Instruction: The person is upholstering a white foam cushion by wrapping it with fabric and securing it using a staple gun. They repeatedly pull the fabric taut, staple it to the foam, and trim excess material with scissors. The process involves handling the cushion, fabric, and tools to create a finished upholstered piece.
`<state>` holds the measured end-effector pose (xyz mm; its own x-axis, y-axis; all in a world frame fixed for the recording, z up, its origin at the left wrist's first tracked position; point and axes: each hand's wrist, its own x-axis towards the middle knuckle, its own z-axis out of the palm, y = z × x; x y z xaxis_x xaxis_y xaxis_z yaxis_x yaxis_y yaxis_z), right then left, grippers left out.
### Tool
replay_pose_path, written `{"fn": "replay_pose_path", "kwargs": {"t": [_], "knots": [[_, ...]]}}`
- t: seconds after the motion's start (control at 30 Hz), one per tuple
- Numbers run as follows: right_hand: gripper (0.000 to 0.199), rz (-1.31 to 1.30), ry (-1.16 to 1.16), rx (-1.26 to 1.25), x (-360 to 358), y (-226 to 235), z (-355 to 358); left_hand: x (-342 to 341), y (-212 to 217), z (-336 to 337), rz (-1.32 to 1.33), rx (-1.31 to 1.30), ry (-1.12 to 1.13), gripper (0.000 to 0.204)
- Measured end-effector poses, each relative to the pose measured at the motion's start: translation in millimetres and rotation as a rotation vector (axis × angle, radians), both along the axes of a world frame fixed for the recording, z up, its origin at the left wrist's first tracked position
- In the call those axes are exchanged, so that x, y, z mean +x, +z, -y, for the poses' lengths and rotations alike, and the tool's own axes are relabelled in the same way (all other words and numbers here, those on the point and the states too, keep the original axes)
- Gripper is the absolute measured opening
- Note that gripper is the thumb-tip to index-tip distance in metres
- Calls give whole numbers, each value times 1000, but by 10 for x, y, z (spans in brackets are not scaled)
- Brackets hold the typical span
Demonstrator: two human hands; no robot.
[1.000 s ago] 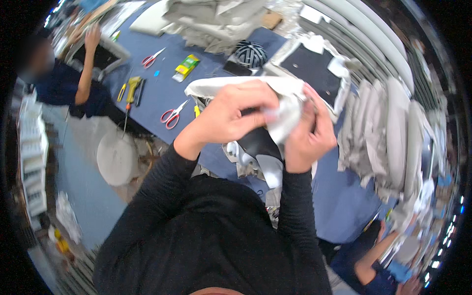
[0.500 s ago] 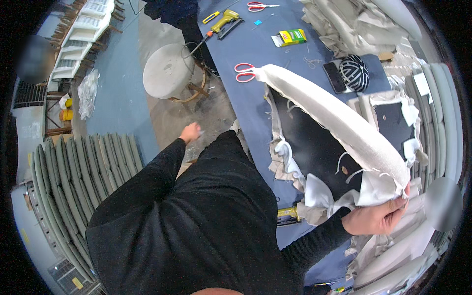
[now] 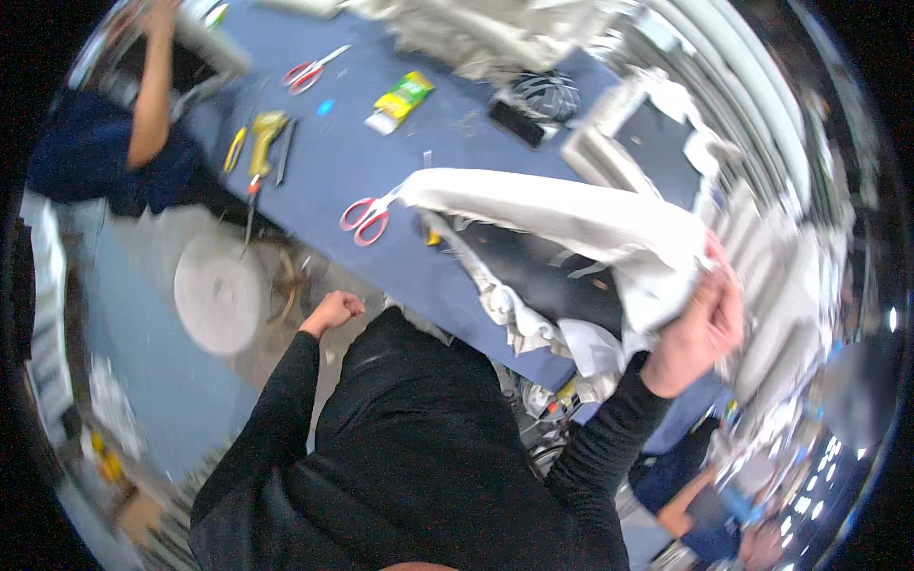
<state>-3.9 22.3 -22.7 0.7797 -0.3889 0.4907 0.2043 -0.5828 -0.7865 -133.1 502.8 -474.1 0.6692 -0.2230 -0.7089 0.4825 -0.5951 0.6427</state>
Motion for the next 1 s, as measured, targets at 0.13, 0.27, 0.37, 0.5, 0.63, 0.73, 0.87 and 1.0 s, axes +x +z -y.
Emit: {"fn": "replay_pose_path", "kwargs": {"t": [0.13, 0.27, 0.37, 0.5, 0.63, 0.73, 0.87, 1.0], "knots": [[22, -9, 68, 47, -93, 160, -443, 1101, 2097, 838, -68, -727, -251, 14], [17, 98, 122, 57, -139, 172, -589, 1391, 3788, 1597, 944, -788, -251, 14], [14, 144, 73, 6, -292, 150, -636, 1498, 4148, 2089, 1271, -907, 72, 34], [12, 203, 130, 2, -526, 101, -510, 1503, 4456, 2696, 1205, -1021, 87, 57], [12, 262, 153, -10, -745, -8, -245, 1333, 4413, 2885, 1174, -759, -169, 63], [14, 318, 189, -35, -825, -44, 20, 1302, 4490, 3034, 1279, -698, -290, 66], [15, 409, 228, -67, -940, -142, 264, 1189, 4503, 3158, 1201, -819, -295, 63], [15, 500, 189, -81, -1085, -243, 401, 1108, 4379, 3282, 1348, -869, -268, 39]]}}
